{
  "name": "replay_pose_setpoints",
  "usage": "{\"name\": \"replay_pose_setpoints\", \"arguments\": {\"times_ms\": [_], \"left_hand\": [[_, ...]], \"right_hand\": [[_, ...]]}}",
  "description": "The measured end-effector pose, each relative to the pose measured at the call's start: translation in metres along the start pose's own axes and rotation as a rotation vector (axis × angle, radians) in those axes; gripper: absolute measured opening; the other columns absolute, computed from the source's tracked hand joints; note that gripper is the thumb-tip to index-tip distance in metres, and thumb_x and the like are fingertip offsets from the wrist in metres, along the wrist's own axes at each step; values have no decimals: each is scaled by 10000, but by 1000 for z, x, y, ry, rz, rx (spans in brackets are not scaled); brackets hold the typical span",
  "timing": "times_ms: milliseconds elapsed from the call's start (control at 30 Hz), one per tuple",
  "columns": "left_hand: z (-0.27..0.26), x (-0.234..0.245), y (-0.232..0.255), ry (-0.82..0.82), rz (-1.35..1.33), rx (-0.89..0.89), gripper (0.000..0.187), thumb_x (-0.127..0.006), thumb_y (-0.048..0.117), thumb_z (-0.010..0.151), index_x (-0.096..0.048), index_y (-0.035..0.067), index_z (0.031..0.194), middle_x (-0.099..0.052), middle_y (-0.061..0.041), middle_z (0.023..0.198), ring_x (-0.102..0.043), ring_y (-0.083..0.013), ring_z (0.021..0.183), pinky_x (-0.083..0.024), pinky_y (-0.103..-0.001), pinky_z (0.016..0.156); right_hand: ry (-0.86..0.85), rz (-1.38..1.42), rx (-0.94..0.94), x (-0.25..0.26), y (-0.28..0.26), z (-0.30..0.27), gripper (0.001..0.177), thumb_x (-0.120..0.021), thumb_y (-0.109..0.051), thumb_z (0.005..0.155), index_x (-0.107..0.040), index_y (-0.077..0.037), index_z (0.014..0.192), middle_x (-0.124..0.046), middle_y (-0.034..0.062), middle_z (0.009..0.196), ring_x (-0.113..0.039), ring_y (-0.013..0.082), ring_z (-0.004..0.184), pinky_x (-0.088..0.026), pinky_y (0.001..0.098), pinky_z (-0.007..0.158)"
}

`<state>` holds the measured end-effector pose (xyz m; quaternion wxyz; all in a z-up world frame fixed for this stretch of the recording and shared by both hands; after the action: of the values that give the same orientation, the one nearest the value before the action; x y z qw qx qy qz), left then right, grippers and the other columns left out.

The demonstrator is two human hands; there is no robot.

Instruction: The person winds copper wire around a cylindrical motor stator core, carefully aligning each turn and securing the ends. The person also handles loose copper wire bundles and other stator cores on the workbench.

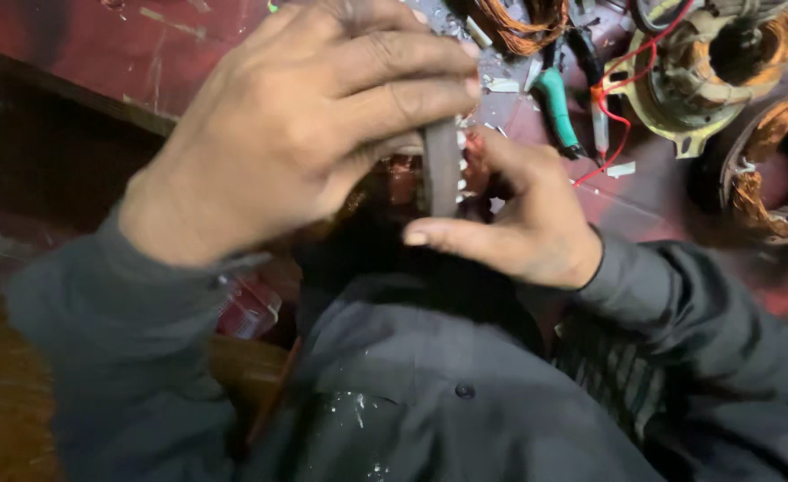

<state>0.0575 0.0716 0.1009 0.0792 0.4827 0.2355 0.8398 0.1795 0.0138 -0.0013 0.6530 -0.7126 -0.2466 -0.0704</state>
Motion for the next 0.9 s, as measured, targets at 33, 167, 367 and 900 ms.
{"name": "replay_pose_setpoints", "arguments": {"times_ms": [33,167,367,900], "left_hand": [[-3,6,2,18,41,41,366,-760,76,977,-665,34,1328,-616,-82,1406,-566,-312,1327,-459,-455,1126],[-16,32,7,75,181,213,362,-784,140,1019,-636,4,1320,-608,-117,1400,-569,-330,1304,-435,-475,1115],[-36,-2,-24,-17,32,449,508,-763,216,991,-540,-37,1371,-654,-192,1274,-600,-374,1180,-460,-467,1014],[-65,-100,-79,-312,-410,857,544,-687,185,902,-323,-34,1243,-750,-244,975,-739,-418,965,-546,-466,873]], "right_hand": [[-47,76,-99,-2,15,0,601,-916,-293,782,-669,-24,1260,-774,60,1003,-676,176,819,-527,295,745],[-16,234,180,22,15,-1,659,-799,-222,865,-508,74,1377,-709,103,1184,-684,153,1077,-514,297,992],[-38,238,184,22,50,-14,636,-840,-268,863,-567,60,1336,-744,111,1105,-715,136,1003,-539,262,938],[-38,57,393,22,28,-15,567,-882,-333,799,-623,39,1139,-728,108,920,-729,257,798,-532,326,751]]}}
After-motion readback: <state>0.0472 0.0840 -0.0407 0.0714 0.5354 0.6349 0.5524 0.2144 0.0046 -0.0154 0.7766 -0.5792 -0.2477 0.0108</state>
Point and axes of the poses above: each hand's wrist, its own z-axis towards the middle knuckle, its own x-axis out of the back of the hand, y = z × x, the point moved 10 cm from there along z, towards the middle knuckle
